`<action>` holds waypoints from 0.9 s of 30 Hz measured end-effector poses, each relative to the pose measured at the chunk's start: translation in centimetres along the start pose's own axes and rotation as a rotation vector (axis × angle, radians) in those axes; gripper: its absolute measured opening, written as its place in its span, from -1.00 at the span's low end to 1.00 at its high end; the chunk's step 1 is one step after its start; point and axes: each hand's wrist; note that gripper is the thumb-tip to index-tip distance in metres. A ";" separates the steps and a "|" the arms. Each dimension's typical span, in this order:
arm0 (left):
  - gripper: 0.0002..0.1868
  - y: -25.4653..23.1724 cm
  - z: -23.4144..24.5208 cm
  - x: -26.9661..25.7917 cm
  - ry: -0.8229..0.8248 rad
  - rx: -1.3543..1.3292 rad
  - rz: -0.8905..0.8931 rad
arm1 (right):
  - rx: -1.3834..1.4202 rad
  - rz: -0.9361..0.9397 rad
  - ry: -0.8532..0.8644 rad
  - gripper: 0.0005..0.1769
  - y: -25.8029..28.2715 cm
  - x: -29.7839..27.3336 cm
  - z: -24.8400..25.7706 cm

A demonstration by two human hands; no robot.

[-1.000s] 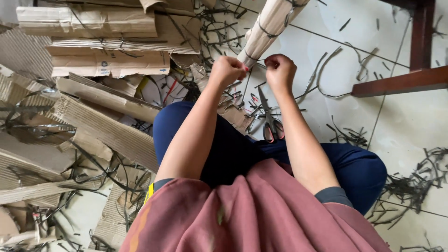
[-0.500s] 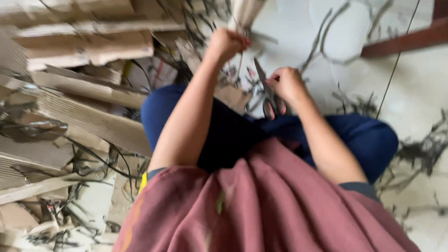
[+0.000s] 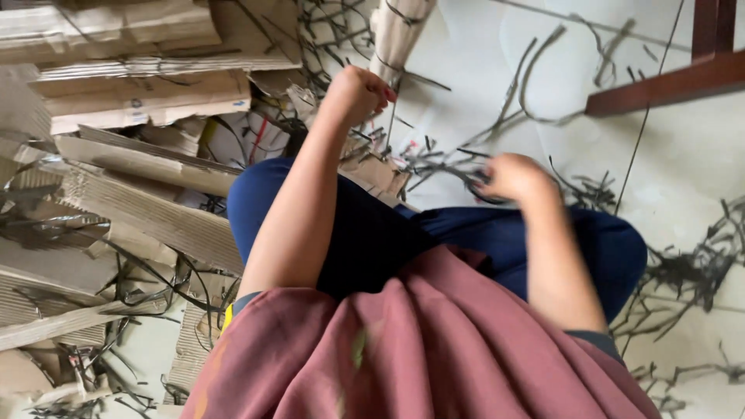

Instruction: Wrapping cardboard around furniture legs and securing it by tying plastic strips

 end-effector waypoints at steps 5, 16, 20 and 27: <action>-0.73 1.2 -0.1 1.6 0.030 0.125 0.028 | 0.529 0.012 0.177 -0.54 -1.2 -3.3 4.8; -0.73 3.9 -0.6 3.7 0.018 0.162 0.006 | 1.020 0.424 0.175 -0.62 5.3 0.2 9.2; -0.81 4.0 -0.4 3.9 0.030 0.180 0.037 | 1.160 0.436 0.201 -0.45 6.2 -0.7 10.0; -0.77 4.3 -0.8 3.9 0.048 0.231 0.022 | 1.242 0.457 0.139 -0.21 5.5 0.4 7.5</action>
Point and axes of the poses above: each hand's wrist, its own x-axis towards the middle knuckle, its own z-axis out of the back of the hand, y = z × x, and after that the axes turned 4 degrees about z, right-handed
